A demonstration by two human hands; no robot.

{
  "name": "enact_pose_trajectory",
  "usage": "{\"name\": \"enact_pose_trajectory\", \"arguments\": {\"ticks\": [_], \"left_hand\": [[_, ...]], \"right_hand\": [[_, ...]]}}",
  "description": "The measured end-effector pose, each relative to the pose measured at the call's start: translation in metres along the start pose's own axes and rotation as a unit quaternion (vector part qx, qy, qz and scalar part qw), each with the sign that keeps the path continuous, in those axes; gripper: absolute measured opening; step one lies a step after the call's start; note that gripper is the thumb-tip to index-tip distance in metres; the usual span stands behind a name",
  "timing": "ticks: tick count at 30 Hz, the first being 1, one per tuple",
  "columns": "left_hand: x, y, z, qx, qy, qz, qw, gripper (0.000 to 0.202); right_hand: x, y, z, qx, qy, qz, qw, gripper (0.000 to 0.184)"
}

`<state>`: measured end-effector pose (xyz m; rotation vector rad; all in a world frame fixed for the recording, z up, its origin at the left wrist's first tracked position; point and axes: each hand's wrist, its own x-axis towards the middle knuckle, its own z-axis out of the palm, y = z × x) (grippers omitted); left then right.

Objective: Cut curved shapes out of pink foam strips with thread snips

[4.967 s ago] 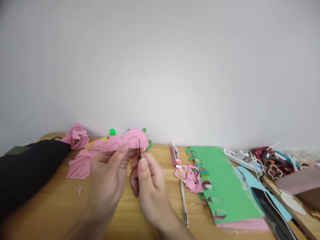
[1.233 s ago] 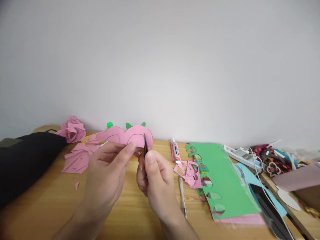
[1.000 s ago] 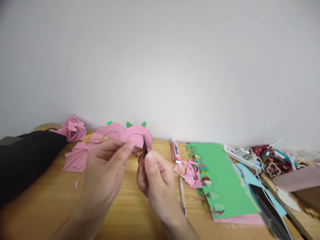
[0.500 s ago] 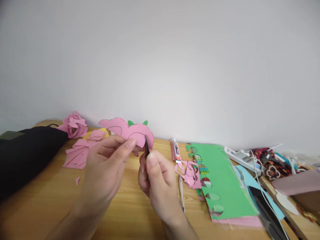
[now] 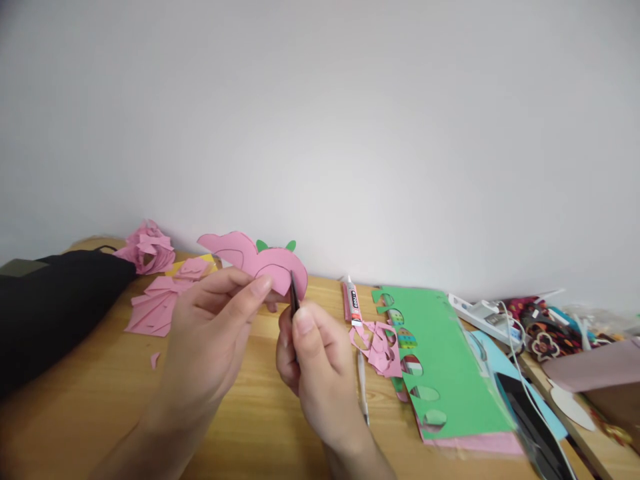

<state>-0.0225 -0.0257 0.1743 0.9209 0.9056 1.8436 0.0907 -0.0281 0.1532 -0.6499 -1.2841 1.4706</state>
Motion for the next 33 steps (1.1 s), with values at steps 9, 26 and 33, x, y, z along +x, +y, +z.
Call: {"name": "enact_pose_trajectory", "arguments": {"ticks": [9,26,33], "left_hand": [[0.0012,-0.0011,-0.0019,-0.026,-0.009,0.013,1.0,0.014],[0.0017,-0.0009,-0.0031,-0.041,-0.006,0.028,0.999,0.012],[-0.0006,0.0016,-0.0012,-0.015,-0.059,0.019,0.998,0.012]], "right_hand": [[-0.0009,-0.0011,-0.0011,0.002,-0.016,-0.009,1.0,0.038],[-0.0008,-0.0023,-0.0001,-0.011,-0.014,-0.007,1.0,0.039],[-0.0017,0.0004,0.0,-0.003,-0.008,-0.008,1.0,0.041]]}}
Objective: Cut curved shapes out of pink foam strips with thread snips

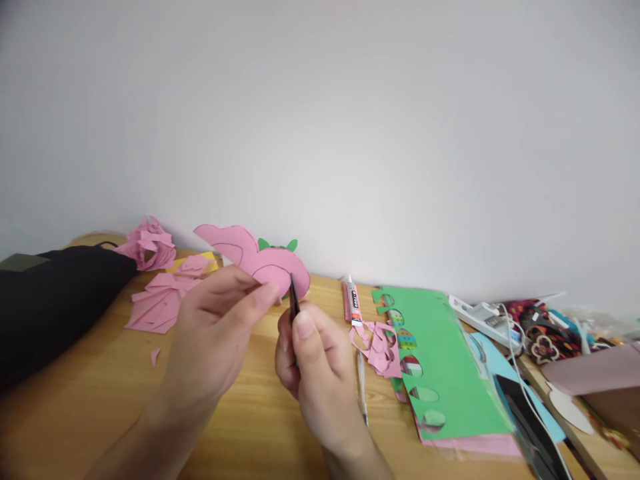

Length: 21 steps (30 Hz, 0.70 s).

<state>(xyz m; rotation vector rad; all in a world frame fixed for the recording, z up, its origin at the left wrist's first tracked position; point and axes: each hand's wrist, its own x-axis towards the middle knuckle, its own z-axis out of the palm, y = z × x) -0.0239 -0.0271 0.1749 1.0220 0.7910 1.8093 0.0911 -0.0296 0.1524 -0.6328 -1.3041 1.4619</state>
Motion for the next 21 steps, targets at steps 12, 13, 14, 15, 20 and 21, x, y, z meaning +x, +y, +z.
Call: {"name": "enact_pose_trajectory", "arguments": {"ticks": [12,13,14,15,20,21], "left_hand": [[0.0001,0.002,0.0001,0.047,0.003,0.003,0.999,0.017],[-0.0001,0.002,-0.0003,0.047,0.001,0.003,0.999,0.017],[-0.0002,0.0019,-0.0008,0.048,0.0,0.003,0.999,0.016],[-0.0002,0.0016,-0.0013,0.048,0.001,0.003,0.999,0.016],[0.0011,0.0005,-0.0025,0.026,0.011,0.01,1.0,0.015],[0.0013,0.0005,-0.0024,0.02,0.012,0.012,1.0,0.015]], "right_hand": [[-0.0003,-0.0012,-0.002,-0.005,-0.007,0.009,1.0,0.04],[-0.0003,-0.0012,-0.0023,-0.005,-0.009,0.01,1.0,0.04],[-0.0003,-0.0012,-0.0024,-0.005,-0.011,0.013,1.0,0.04],[-0.0001,-0.0014,-0.0023,-0.005,-0.012,0.014,1.0,0.04],[0.0004,-0.0024,-0.0008,-0.001,-0.015,0.014,1.0,0.041],[0.0003,-0.0024,-0.0005,0.002,-0.017,0.014,1.0,0.041]]}}
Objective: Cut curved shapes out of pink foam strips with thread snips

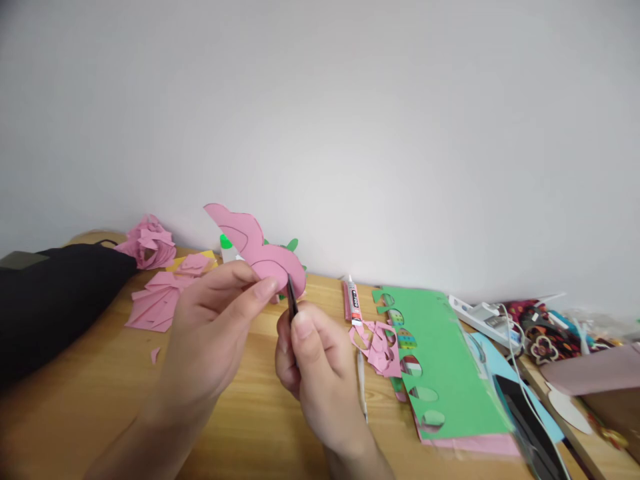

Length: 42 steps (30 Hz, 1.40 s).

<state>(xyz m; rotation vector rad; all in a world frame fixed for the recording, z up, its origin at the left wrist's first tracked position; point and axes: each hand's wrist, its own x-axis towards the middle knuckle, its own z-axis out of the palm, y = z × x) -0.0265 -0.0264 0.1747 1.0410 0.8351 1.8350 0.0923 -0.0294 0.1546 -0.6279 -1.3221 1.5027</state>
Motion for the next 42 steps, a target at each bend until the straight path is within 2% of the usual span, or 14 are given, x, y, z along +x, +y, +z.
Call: {"name": "enact_pose_trajectory", "arguments": {"ticks": [6,12,18,42], "left_hand": [[-0.0002,0.0004,-0.0001,-0.014,-0.011,0.012,1.0,0.014],[0.0006,0.0007,-0.0036,0.036,-0.042,-0.002,0.998,0.013],[0.0007,-0.0002,-0.0028,0.04,-0.053,-0.001,0.998,0.015],[-0.0004,0.0013,-0.0007,0.009,-0.022,0.016,1.0,0.009]], "right_hand": [[-0.0009,0.0008,0.0001,0.001,-0.004,-0.001,1.0,0.04],[0.0002,0.0014,-0.0028,0.003,0.006,-0.006,1.0,0.042],[-0.0005,0.0036,-0.0053,0.02,-0.001,-0.02,1.0,0.039],[-0.0005,0.0028,-0.0044,0.033,-0.011,-0.019,0.999,0.039]]}}
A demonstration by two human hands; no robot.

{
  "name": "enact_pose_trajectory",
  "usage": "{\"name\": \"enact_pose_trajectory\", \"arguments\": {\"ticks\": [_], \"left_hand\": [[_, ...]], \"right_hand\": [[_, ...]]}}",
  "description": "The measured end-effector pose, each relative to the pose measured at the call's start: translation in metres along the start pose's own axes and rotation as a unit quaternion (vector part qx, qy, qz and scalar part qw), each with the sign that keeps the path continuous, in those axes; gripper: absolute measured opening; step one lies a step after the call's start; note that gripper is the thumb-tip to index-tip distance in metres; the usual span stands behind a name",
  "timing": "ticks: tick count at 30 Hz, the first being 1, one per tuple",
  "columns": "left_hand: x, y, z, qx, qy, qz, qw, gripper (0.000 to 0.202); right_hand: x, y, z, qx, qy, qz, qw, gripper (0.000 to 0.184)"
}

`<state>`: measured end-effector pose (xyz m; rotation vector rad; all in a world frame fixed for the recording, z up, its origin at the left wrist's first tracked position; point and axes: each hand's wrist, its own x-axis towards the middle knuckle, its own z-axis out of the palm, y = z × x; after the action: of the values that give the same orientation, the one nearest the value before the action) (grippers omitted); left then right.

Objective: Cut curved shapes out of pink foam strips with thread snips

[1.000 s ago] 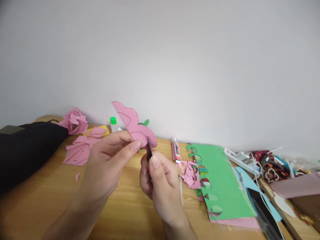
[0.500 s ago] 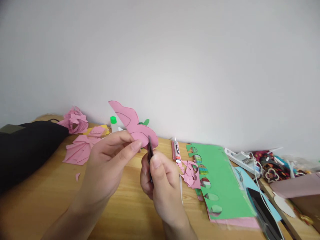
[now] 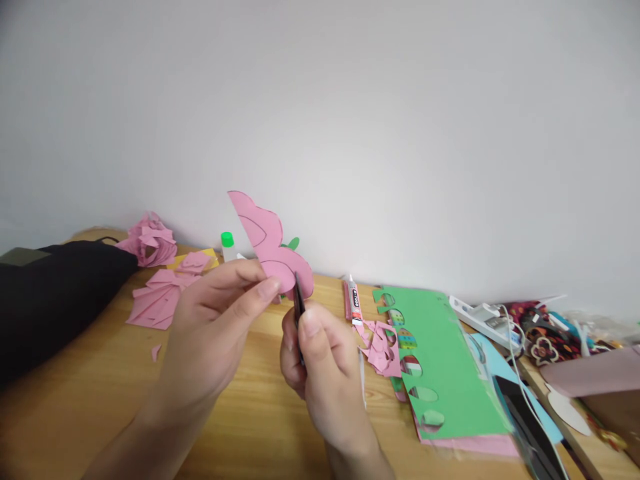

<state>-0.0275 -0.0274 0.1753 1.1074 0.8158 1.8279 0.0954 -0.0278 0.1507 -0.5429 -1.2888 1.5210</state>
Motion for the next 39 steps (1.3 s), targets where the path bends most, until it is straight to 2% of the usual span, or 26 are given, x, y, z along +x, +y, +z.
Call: {"name": "enact_pose_trajectory", "arguments": {"ticks": [10,22,30,39], "left_hand": [[-0.0013,-0.0044,-0.0039,-0.045,0.01,0.024,0.999,0.009],[0.0014,-0.0004,-0.0067,0.021,-0.022,-0.004,1.0,0.01],[-0.0006,-0.0001,-0.0065,0.033,-0.002,-0.023,0.999,0.011],[0.0003,0.0011,-0.0058,0.021,-0.003,-0.008,1.0,0.011]], "right_hand": [[-0.0025,0.0015,0.0004,-0.004,-0.01,0.004,1.0,0.039],[-0.0003,-0.0008,-0.001,-0.03,0.006,0.004,1.0,0.04],[0.0012,-0.0014,0.0001,-0.042,0.013,0.006,0.999,0.04],[0.0013,-0.0012,0.0004,-0.053,0.015,0.009,0.998,0.041]]}}
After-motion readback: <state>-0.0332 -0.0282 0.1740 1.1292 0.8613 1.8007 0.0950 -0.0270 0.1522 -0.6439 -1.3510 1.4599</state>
